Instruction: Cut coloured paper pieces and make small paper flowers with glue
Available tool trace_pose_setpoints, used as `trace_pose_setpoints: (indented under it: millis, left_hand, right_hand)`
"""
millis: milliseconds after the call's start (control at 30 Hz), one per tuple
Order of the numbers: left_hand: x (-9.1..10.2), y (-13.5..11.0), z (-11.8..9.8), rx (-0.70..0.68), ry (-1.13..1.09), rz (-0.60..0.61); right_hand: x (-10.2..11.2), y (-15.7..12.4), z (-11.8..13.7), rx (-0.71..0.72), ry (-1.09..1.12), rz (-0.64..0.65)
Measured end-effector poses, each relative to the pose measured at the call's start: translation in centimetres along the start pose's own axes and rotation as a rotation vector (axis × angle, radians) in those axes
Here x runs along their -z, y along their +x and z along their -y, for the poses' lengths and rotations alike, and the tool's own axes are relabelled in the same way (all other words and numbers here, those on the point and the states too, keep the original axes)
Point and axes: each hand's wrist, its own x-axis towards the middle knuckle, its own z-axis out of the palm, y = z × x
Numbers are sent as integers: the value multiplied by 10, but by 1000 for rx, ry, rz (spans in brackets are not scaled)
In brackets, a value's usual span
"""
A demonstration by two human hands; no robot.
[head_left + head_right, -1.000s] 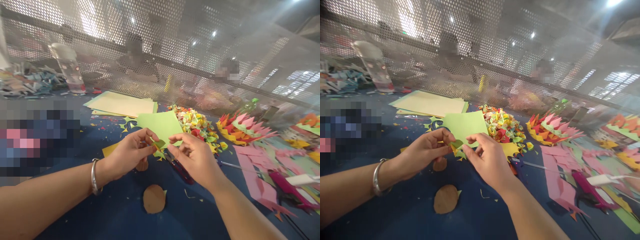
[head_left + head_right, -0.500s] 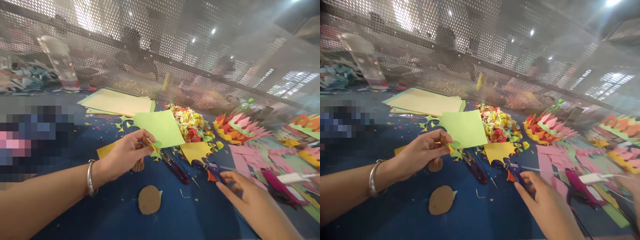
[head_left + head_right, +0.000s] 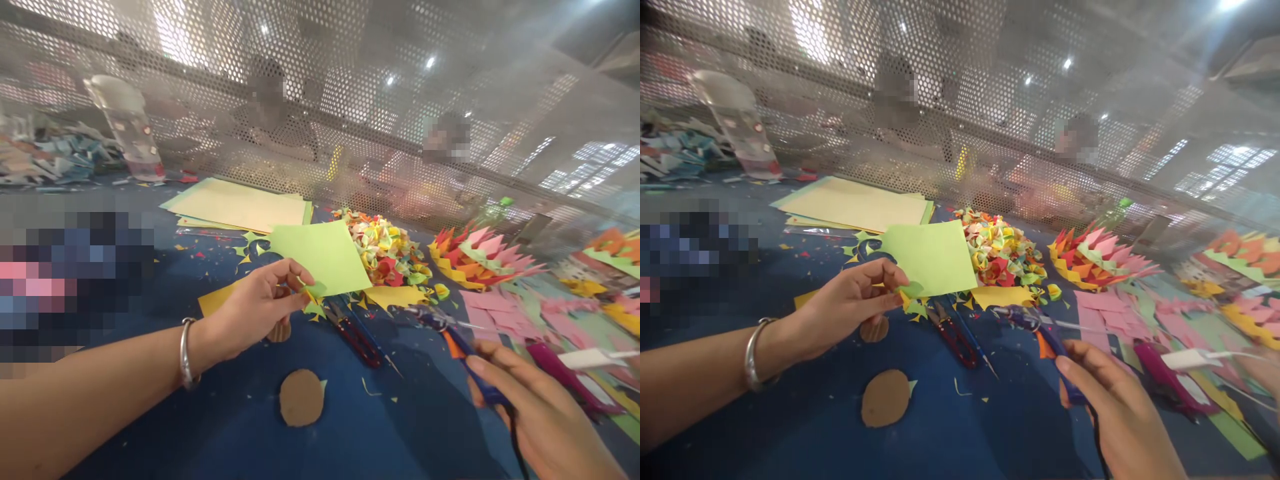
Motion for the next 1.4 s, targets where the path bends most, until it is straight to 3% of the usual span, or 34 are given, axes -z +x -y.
trace_pose_setpoints:
  millis: [200,333,533,700,767,967,1100,1400]
  left_hand:
    - [-2,-1,0,-9,-15,25]
    - [-5,-2,-3,-11,-37,39]
    - [-7,-4,-5,-16,-115,69]
    - [-7,-5,-5,-41,-118,94]
    - [-6,-6,-4,-53,-97,95]
    - [-7,-6,-4,-81,-42,88]
    - [-9,-6,-6,-97,-16,87]
    - [-12,-6,-4,-118,67,76]
  right_hand:
    - [-12,-4,24,-162,613,-91]
    - [-24,-6,28,-343,862,139]
    - [-42,-7,37,-180,978,446]
    - [-63,-16,44,-12,708,555]
    - [-70,-21,40,87,491,523]
    - [-84,-39,33,178,-103,358]
    - [-94,-47,39,310,-216,241]
    - [-97,-41,34,538,-304,262]
